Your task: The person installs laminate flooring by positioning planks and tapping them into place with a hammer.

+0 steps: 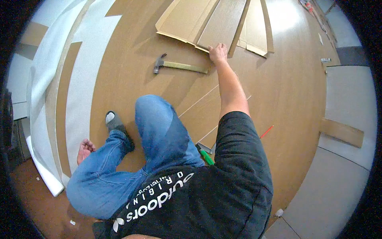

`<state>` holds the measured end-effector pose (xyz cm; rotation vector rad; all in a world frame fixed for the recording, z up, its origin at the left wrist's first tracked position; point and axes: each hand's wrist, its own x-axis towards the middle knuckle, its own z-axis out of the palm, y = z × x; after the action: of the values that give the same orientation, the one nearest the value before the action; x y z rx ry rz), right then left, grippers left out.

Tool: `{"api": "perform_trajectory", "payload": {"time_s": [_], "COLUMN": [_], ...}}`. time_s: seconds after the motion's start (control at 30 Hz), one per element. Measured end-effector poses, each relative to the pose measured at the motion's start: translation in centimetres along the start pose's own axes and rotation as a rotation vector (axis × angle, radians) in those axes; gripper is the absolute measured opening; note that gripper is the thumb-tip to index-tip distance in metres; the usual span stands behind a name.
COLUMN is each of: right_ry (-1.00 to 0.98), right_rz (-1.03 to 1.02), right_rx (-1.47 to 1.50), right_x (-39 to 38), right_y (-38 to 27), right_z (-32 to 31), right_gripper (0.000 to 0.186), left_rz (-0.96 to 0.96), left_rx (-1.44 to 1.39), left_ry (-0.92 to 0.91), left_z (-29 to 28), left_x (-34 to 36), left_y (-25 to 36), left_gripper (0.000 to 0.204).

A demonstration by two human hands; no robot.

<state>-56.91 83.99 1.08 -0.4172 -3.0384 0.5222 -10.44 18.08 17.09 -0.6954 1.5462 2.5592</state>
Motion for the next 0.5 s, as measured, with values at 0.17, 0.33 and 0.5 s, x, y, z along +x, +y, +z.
{"api": "perform_trajectory", "payload": {"time_s": [0.17,0.33,0.5], "right_ry": [-0.346,-0.27,-0.321], "right_rz": [0.349,0.77,0.554], "right_rx": [-0.233,-0.224,-0.117], "right_x": [1.2,5.1,3.2], "right_y": [-0.8,-3.8,-9.4], "right_z": [-1.1,-1.0,2.1], "right_gripper": [0.104,0.135,0.122], "left_rz": [-0.23,-0.448,-0.509], "left_rx": [-0.005,0.02,0.046], "left_ry": [-0.184,-0.389,-0.446], "left_z": [5.3,8.9,10.8], "left_x": [3.7,10.3,13.2], "left_y": [2.2,2.5,3.1], "left_gripper": [0.053,0.057,0.053]}}
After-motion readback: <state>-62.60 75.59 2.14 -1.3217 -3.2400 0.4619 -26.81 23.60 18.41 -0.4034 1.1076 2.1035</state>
